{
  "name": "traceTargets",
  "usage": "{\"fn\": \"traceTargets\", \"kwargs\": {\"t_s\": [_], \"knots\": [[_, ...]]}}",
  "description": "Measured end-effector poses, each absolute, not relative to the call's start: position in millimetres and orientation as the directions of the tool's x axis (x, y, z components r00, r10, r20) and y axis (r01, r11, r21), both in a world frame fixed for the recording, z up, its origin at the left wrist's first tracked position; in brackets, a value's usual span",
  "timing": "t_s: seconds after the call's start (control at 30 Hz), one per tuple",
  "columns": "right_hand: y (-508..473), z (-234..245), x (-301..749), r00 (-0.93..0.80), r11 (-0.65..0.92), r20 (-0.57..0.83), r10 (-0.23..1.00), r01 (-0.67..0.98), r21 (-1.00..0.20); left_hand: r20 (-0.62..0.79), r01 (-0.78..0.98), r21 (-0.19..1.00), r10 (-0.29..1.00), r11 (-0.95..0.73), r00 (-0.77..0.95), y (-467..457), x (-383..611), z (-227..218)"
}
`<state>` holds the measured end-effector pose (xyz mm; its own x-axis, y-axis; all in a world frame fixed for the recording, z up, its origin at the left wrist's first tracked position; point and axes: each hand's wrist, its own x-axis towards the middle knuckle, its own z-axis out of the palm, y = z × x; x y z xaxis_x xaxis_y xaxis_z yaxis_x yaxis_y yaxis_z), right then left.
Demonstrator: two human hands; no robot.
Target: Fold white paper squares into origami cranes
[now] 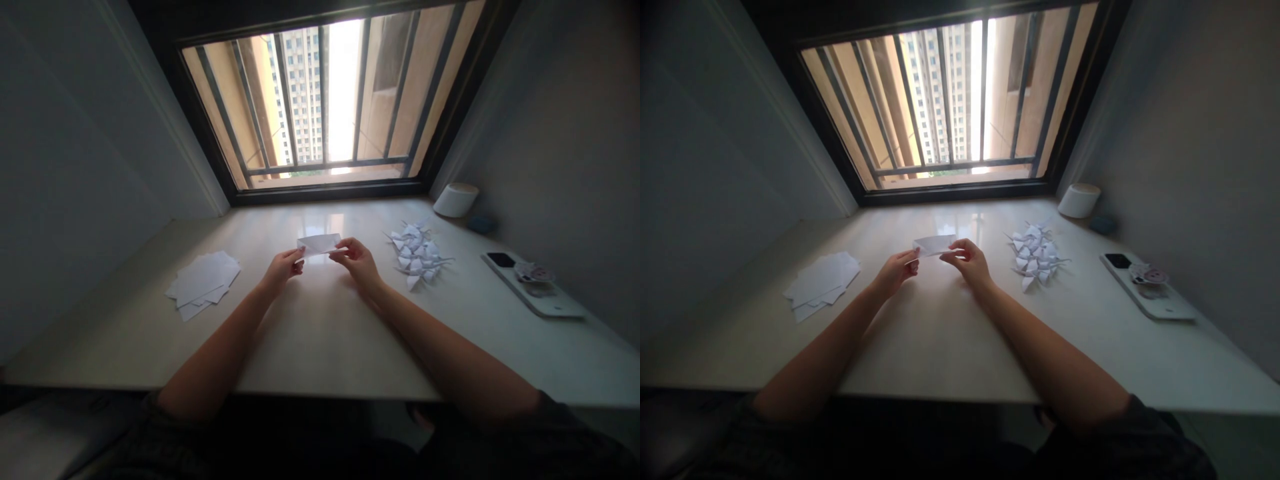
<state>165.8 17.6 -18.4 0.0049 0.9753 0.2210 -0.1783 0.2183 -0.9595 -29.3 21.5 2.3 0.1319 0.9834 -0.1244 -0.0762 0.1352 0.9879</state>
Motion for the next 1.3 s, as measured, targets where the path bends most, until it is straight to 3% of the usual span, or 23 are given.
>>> {"fn": "traceTargets", "kwargs": {"t_s": [0.17,0.4,0.57,0.77,1.13,1.3], "knots": [[15.4,-18.4,163.9,0.045,0.205,0.2,0.979,-0.148,-0.968,-0.122,-0.123,0.983,0.983,0.14,0.139,20.9,-27.5,2.6],[15.2,-18.8,164.4,0.172,0.186,0.162,0.972,-0.14,-0.972,0.163,-0.161,0.977,0.978,-0.141,0.128,12.8,-24.7,6.8],[11.5,-14.6,163.4,0.175,0.188,0.164,0.971,-0.126,-0.974,0.157,-0.143,0.98,0.977,-0.137,0.141,10.2,-23.0,11.5],[6.6,-12.9,155.1,0.092,0.214,0.198,0.976,-0.218,-0.952,0.175,-0.168,0.971,0.984,-0.171,0.009,7.1,-15.4,9.7],[5.9,-12.7,155.4,0.091,0.222,0.204,0.975,-0.299,-0.928,0.262,-0.027,0.965,0.965,-0.262,-0.001,9.1,-14.8,-1.5],[7.6,-14.4,156.0,0.074,0.255,0.244,0.967,-0.278,-0.926,0.365,0.312,0.882,0.931,-0.354,0.023,5.9,-16.7,-1.8]]}}
